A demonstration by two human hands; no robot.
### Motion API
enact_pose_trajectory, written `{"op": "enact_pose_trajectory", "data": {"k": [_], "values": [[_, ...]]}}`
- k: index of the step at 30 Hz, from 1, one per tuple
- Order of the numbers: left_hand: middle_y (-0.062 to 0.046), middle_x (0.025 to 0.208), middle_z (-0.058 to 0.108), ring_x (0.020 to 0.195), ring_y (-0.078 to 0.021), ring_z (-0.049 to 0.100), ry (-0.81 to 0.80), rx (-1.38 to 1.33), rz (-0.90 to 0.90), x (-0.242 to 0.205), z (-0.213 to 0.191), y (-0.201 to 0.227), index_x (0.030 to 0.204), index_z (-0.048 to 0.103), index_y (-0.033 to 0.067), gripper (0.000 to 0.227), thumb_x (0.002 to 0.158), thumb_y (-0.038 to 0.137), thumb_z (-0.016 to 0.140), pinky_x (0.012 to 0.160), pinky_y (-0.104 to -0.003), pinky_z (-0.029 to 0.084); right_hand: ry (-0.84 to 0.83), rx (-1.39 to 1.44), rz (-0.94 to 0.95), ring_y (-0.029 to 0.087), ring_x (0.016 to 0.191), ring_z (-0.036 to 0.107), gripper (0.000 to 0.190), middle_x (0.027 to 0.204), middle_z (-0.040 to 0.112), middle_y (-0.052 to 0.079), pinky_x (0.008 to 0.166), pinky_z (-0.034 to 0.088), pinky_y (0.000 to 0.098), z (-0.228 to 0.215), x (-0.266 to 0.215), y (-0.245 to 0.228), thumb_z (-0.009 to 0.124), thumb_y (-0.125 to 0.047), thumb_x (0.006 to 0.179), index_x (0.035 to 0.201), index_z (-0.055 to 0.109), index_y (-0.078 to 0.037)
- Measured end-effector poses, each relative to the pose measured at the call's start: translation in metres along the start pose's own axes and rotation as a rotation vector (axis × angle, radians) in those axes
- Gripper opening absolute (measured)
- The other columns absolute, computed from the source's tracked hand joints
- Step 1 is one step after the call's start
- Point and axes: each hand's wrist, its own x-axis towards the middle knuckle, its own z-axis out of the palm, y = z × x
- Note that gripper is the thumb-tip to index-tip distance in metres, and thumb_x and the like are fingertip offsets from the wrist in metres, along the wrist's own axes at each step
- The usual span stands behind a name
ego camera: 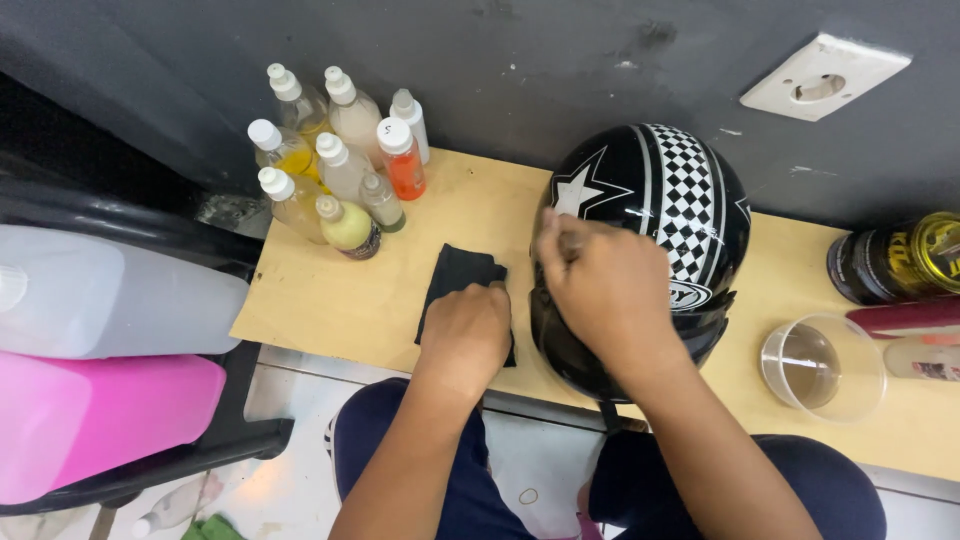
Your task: The person applies a clear liquid coating to a black motorcycle helmet using a brush. They dip the brush into a container of liquid and spread it over the helmet's surface, focusing on the front and side areas. The person occasionally wipes the helmet with a black cloth.
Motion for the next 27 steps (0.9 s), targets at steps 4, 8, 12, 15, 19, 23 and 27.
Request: {"op": "enact_pose_trajectory", "data": {"k": [4, 8, 12, 15, 19, 23, 27], "values": [[-0.023, 0.062, 0.067, 0.058, -0.0338, 0.07, 0.009, -0.018, 0.014, -0.004, -0.006, 0.004, 0.099, 0.067, -0.0125, 0.024, 0.088, -0.007, 0.046, 0.05, -0.044, 0.058, 0.038, -0.023, -0.339, 0.026, 0.073, 0.072, 0.029, 0.076, 0.071, 0.003, 0.062, 0.058, 0.0383, 0.025, -0.014, 0.003, 0.048, -0.036, 0.098, 0.093, 0.072, -0.021], [-0.022, 0.062, 0.067, 0.057, -0.0344, 0.07, -0.015, 0.015, 0.001, -0.003, -0.003, -0.001, 0.099, 0.067, -0.0119, 0.025, 0.087, -0.007, 0.045, 0.05, -0.046, 0.058, 0.267, -0.002, -0.406, 0.022, 0.071, 0.071, 0.027, 0.074, 0.069, 0.0, 0.056, 0.056, 0.034, 0.005, -0.029, 0.017, 0.052, -0.038, 0.1, 0.088, 0.07, -0.021], [-0.022, 0.062, 0.066, 0.056, -0.0348, 0.069, -0.04, 0.009, -0.014, -0.001, 0.002, -0.001, 0.1, 0.066, -0.0126, 0.025, 0.087, -0.007, 0.046, 0.05, -0.046, 0.057, 0.364, 0.161, -0.283, 0.024, 0.065, 0.067, 0.032, 0.065, 0.065, -0.002, 0.055, 0.054, 0.0328, 0.0, -0.026, 0.037, 0.05, -0.03, 0.106, 0.081, 0.069, -0.024], [-0.022, 0.06, 0.066, 0.056, -0.0334, 0.069, -0.026, 0.003, 0.005, 0.001, 0.001, 0.003, 0.099, 0.067, -0.0123, 0.024, 0.087, -0.007, 0.046, 0.049, -0.045, 0.058, 0.367, 0.112, -0.343, 0.021, 0.066, 0.069, 0.023, 0.07, 0.066, -0.002, 0.055, 0.055, 0.0321, 0.011, -0.028, 0.031, 0.052, -0.032, 0.101, 0.088, 0.07, -0.023], [-0.024, 0.063, 0.068, 0.059, -0.0351, 0.07, -0.032, 0.032, -0.002, 0.001, 0.002, 0.004, 0.099, 0.068, -0.0133, 0.024, 0.087, -0.007, 0.049, 0.052, -0.046, 0.058, 0.386, 0.158, -0.407, 0.02, 0.065, 0.068, 0.023, 0.067, 0.062, -0.002, 0.055, 0.054, 0.0295, 0.022, -0.035, 0.045, 0.054, -0.03, 0.101, 0.083, 0.066, -0.022], [-0.025, 0.066, 0.069, 0.06, -0.0368, 0.071, -0.06, 0.044, -0.007, 0.0, 0.0, 0.0, 0.101, 0.067, -0.0133, 0.025, 0.088, -0.007, 0.047, 0.053, -0.049, 0.057, 0.49, 0.361, -0.278, 0.019, 0.057, 0.061, 0.036, 0.064, 0.056, -0.003, 0.051, 0.049, 0.0279, 0.005, -0.05, 0.069, 0.045, -0.024, 0.108, 0.077, 0.063, -0.023], [-0.025, 0.064, 0.068, 0.055, -0.0352, 0.069, -0.064, 0.05, -0.01, 0.005, -0.001, 0.002, 0.103, 0.066, -0.0144, 0.024, 0.088, -0.005, 0.05, 0.05, -0.047, 0.056, 0.533, 0.448, -0.259, 0.018, 0.049, 0.057, 0.04, 0.059, 0.056, -0.002, 0.044, 0.045, 0.0264, 0.006, -0.075, 0.072, 0.044, -0.019, 0.106, 0.07, 0.062, -0.02]]}}
